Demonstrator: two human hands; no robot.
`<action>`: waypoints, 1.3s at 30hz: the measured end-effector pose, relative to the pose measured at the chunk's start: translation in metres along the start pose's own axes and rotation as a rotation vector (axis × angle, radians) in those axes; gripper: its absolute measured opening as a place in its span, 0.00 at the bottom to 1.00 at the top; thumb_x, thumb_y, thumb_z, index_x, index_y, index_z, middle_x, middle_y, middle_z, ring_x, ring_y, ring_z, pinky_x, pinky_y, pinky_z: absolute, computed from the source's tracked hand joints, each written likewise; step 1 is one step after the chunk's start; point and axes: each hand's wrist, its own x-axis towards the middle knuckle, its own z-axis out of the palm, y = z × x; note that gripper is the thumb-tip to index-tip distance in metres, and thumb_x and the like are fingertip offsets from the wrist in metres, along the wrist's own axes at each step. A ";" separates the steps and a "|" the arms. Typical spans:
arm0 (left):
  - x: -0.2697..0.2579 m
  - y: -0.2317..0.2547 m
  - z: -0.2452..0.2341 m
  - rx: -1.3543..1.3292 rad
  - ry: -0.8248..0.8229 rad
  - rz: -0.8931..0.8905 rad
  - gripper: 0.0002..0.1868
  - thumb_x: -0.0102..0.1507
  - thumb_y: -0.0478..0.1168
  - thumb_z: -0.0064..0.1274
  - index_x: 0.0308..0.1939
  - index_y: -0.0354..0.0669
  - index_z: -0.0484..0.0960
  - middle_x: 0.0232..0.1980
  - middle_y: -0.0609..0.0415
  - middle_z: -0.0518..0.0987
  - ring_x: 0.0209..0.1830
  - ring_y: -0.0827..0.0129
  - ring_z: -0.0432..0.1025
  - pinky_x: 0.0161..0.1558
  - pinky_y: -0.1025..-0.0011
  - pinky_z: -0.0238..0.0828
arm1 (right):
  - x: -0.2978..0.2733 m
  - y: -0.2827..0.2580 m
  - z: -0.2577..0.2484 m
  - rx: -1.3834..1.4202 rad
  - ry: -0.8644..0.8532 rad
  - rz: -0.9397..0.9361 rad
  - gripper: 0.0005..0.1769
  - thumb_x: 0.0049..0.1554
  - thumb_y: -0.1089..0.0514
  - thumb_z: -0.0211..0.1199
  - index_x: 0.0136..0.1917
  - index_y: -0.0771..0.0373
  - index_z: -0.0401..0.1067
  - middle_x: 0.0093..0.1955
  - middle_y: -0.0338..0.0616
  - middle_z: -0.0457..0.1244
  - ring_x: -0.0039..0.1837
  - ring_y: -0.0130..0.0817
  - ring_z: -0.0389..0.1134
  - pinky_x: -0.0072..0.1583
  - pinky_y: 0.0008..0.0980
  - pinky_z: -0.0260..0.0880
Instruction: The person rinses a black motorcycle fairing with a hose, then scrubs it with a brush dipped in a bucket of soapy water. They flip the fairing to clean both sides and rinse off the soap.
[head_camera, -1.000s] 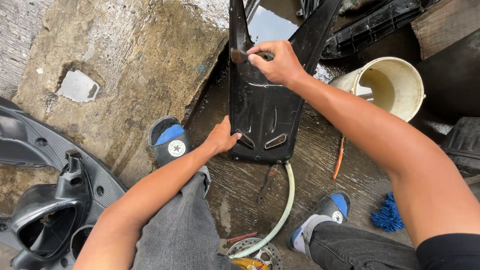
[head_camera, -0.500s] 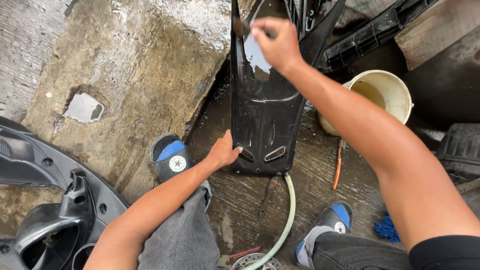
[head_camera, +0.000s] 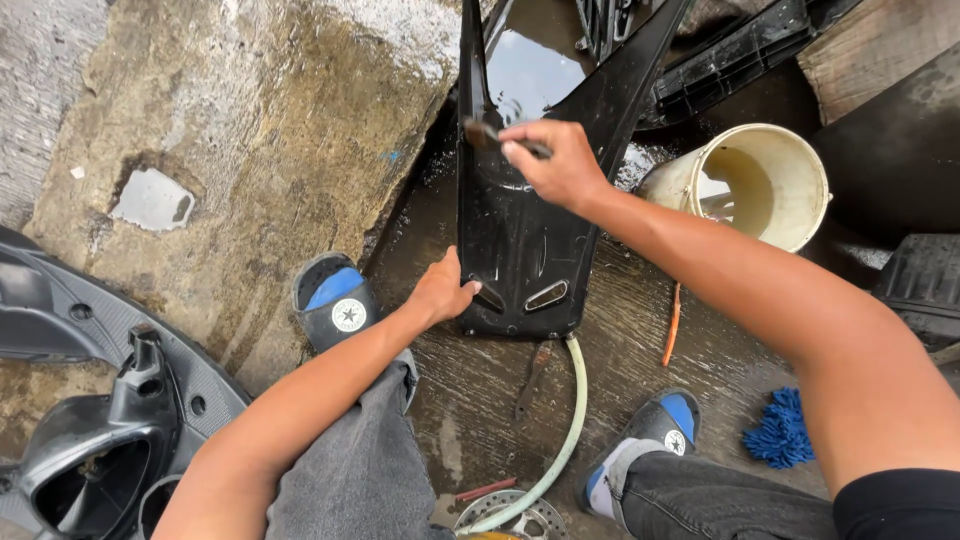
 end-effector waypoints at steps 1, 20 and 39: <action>-0.001 -0.002 0.000 -0.006 -0.002 -0.004 0.43 0.65 0.49 0.55 0.75 0.27 0.53 0.64 0.23 0.72 0.67 0.38 0.69 0.61 0.49 0.73 | -0.011 -0.001 0.001 0.001 -0.006 0.003 0.09 0.57 0.64 0.66 0.51 0.61 0.82 0.50 0.54 0.72 0.57 0.54 0.73 0.56 0.49 0.72; 0.000 -0.005 -0.001 -0.022 0.005 -0.044 0.39 0.64 0.48 0.56 0.72 0.32 0.58 0.60 0.25 0.75 0.63 0.37 0.72 0.59 0.50 0.74 | -0.063 0.060 0.013 -0.088 -0.384 -0.170 0.07 0.57 0.61 0.67 0.50 0.60 0.81 0.49 0.50 0.73 0.53 0.51 0.74 0.55 0.46 0.75; -0.022 0.016 -0.017 -0.002 -0.011 -0.032 0.40 0.63 0.48 0.58 0.73 0.32 0.59 0.62 0.28 0.75 0.66 0.42 0.71 0.60 0.54 0.75 | -0.070 0.068 -0.024 -0.268 -0.284 -0.158 0.09 0.61 0.63 0.65 0.54 0.61 0.81 0.51 0.46 0.72 0.56 0.42 0.74 0.59 0.38 0.74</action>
